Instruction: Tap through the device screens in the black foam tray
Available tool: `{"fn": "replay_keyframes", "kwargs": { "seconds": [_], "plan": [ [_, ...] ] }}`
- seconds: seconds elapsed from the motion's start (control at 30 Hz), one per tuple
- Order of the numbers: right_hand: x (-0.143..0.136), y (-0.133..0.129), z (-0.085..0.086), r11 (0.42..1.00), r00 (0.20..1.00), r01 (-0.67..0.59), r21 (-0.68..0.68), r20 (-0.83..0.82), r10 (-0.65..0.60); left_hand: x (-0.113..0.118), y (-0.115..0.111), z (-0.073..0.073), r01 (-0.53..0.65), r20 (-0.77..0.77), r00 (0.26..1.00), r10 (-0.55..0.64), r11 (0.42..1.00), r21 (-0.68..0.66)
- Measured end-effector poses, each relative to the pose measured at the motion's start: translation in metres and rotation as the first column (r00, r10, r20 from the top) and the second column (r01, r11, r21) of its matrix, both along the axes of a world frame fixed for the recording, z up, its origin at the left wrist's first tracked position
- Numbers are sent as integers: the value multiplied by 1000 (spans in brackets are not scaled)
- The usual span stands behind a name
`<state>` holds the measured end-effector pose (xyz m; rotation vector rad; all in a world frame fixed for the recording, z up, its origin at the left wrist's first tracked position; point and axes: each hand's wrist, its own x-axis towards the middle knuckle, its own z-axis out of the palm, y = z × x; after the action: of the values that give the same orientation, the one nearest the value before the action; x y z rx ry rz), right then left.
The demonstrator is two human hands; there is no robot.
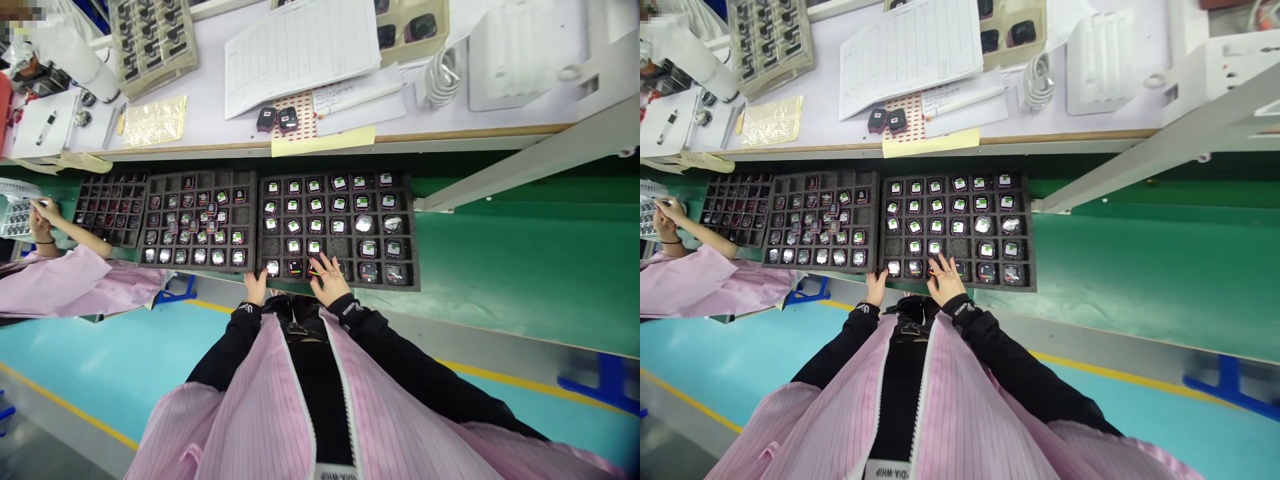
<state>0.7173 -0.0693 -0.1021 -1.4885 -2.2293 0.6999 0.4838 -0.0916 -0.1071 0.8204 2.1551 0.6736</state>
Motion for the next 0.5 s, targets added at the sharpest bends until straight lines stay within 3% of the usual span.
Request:
{"fn": "replay_keyframes", "kwargs": {
  "seconds": [0.27,0.5],
  "plan": [
    [-1,21,-8,997,997,72,-16,7,-72,-10,-2,-4,-23,161,987,15,998,51],
    [-8,32,-6,995,995,95,-31,29,-94,-17,-3,-5,-61,242,968,64,998,-19]
  ]
}}
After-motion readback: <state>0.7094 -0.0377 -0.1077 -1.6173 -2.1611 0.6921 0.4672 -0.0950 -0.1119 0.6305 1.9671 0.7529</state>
